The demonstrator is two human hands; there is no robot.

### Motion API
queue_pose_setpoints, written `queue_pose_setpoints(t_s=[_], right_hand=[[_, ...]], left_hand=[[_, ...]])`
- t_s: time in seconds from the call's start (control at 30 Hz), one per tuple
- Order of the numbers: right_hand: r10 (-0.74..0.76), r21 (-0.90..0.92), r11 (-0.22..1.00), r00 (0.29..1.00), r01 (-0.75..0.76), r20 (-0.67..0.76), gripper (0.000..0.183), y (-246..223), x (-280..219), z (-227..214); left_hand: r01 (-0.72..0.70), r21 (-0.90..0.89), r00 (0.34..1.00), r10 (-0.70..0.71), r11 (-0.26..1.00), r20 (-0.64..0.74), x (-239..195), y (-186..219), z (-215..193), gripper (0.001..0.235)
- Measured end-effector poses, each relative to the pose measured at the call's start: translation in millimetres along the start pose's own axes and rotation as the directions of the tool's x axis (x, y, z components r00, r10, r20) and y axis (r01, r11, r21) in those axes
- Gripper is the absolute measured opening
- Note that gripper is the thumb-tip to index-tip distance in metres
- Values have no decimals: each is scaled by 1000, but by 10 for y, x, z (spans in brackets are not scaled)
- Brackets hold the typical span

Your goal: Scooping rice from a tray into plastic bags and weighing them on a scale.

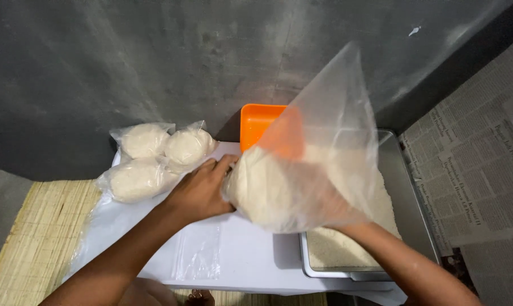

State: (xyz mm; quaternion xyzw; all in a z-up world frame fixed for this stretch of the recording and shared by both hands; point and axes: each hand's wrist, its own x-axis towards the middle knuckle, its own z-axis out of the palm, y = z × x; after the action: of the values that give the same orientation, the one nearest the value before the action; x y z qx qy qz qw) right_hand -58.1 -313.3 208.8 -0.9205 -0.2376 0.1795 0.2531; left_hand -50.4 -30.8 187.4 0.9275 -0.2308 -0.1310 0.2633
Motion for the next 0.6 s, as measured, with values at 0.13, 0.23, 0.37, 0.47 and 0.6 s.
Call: queue_pose_setpoints(t_s=[0.13, 0.23, 0.37, 0.47, 0.6], right_hand=[[7, -17, 1000, 999, -6, 31, 66, -111, -22, 104], [9, -39, 999, 998, -7, 57, 64, -207, -8, 158], [20, -71, 997, 995, -13, 100, 62, -336, -11, 269], [32, -96, 995, 992, -21, 123, 61, -376, -27, 287], [53, -128, 991, 984, -31, 169, 58, -376, 3, 231]], left_hand=[[23, 14, 999, -23, 1000, 44, -14, -116, 298, 81], [143, 7, 983, -142, 990, 119, 13, -177, 521, 83], [34, -48, 984, -25, 998, 174, 66, -457, 860, 71], [-16, -50, 980, 25, 999, 199, 110, -505, 996, 65], [-27, -169, 931, 86, 985, 353, 197, -658, 1046, 71]])
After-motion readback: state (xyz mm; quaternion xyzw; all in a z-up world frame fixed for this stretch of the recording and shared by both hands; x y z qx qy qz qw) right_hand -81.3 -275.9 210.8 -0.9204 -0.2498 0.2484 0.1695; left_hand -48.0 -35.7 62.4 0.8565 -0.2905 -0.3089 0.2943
